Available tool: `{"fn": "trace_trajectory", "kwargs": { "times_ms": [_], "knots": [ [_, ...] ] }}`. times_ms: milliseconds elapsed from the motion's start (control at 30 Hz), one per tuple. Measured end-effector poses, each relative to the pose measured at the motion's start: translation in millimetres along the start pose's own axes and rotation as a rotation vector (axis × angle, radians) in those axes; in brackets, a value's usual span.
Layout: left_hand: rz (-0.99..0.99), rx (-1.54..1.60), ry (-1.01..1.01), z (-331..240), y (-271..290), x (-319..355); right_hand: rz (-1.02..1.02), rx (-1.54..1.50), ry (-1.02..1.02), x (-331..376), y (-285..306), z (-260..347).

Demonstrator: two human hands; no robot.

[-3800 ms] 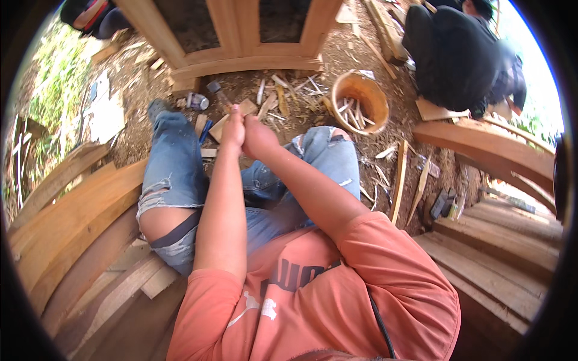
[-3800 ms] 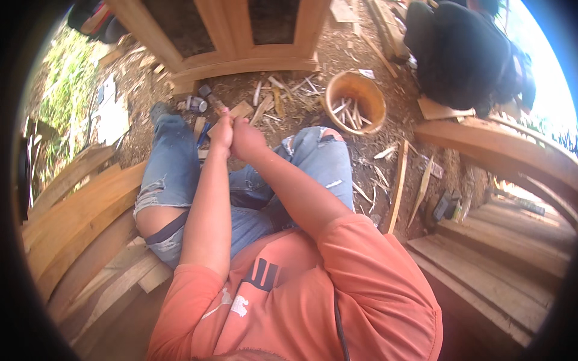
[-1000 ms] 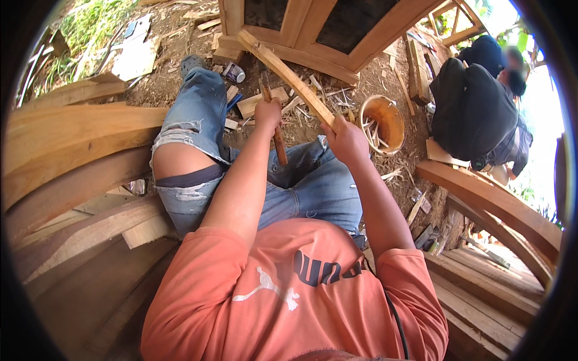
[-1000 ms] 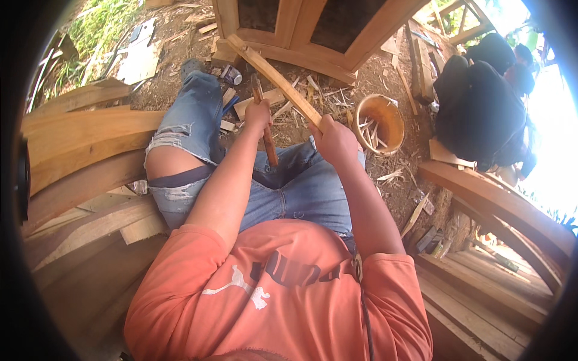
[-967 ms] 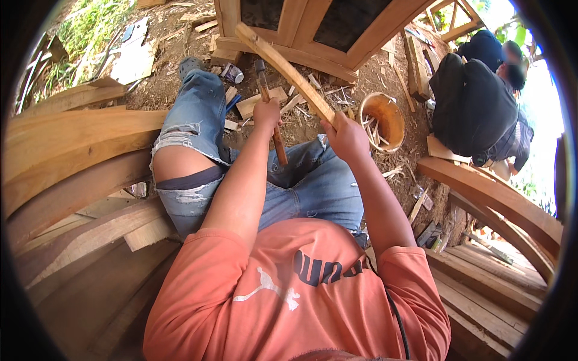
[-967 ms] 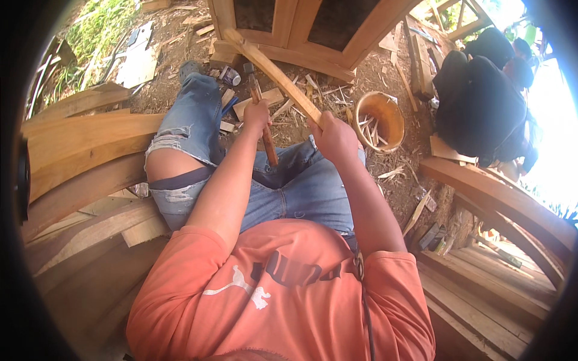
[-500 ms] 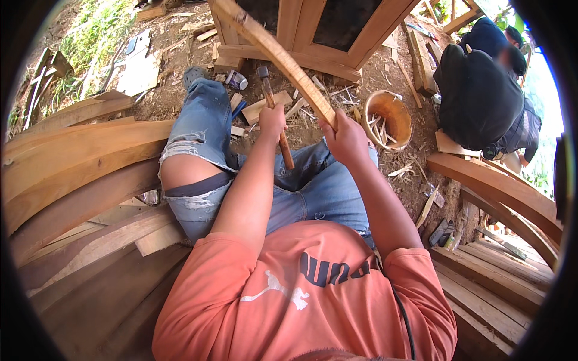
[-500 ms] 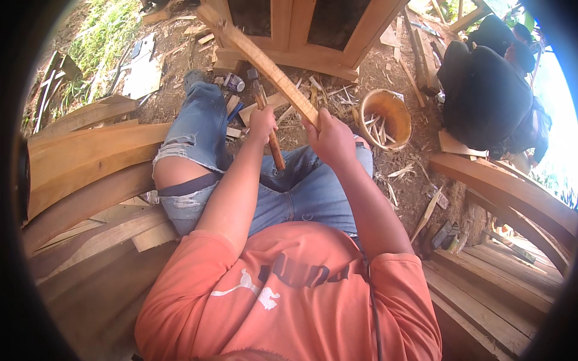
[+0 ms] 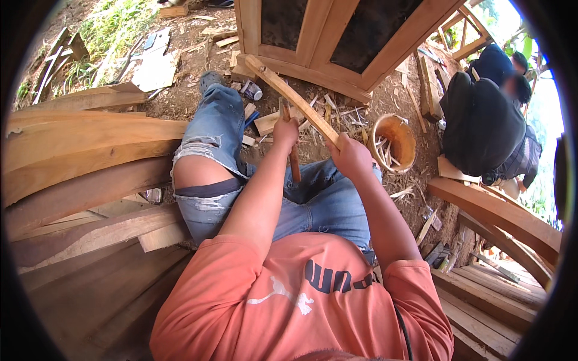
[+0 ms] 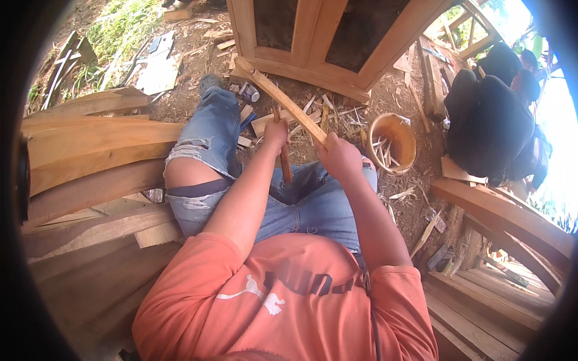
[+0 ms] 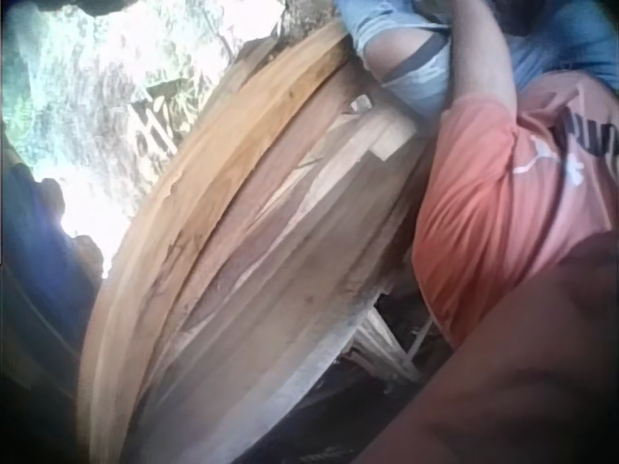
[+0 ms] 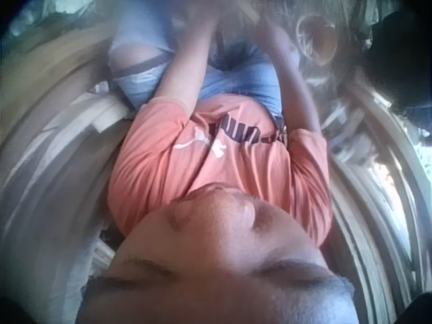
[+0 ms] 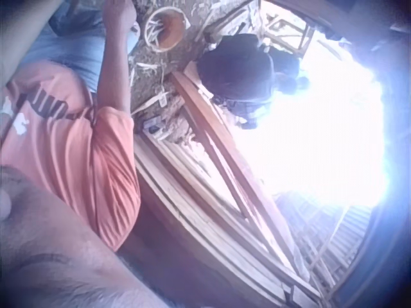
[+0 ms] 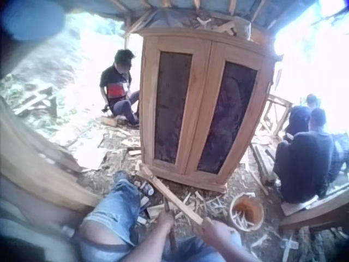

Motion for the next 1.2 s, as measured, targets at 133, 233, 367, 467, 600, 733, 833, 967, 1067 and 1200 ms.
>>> {"fn": "trace_trajectory", "kwargs": {
  "times_ms": [133, 233, 367, 467, 600, 733, 833, 967, 1067, 1200],
  "knots": [
    [-0.004, -0.1, 0.037, -5, 10, 6, -0.056, -0.077, -0.006, -4, 23, 29],
    [0.049, -0.229, 0.066, -11, 3, 6, -0.18, -0.076, 0.011, 1, 9, 14],
    [0.019, -0.279, 0.016, -8, 2, 14, -0.054, 0.074, 0.003, -1, 13, -6],
    [-0.075, -0.243, -0.01, 9, 6, -8, -0.124, -0.155, -0.05, -10, 20, 17],
    [0.022, -0.164, 0.035, -11, 2, 8, -0.074, 0.077, 0.062, -14, 3, -10],
    [-0.025, -0.214, -0.031, 8, 5, -19, -0.082, -0.119, -0.032, -21, 10, 15],
    [-0.023, -0.215, -0.057, 15, -2, -11, -0.129, -0.026, 0.02, -10, -2, 3],
    [0.037, -0.275, -0.082, -1, -6, -5, -0.001, 0.097, 0.035, -17, 1, -5],
    [0.045, -0.246, -0.019, 0, -1, -6, -0.08, -0.156, -0.053, -17, 8, 14],
    [-0.018, -0.275, -0.087, -9, -1, 2, -0.025, 0.117, 0.043, -10, -13, 1]
  ]
}}
Point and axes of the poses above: each hand's wrist, its own x-axis away from the middle knuckle, its own y-axis out of the back of the hand, z = x × y, the point moved 2 cm from there along -x, towards the middle knuckle, and after that the axes turned 15 degrees about -z, right-handed, at the moved point
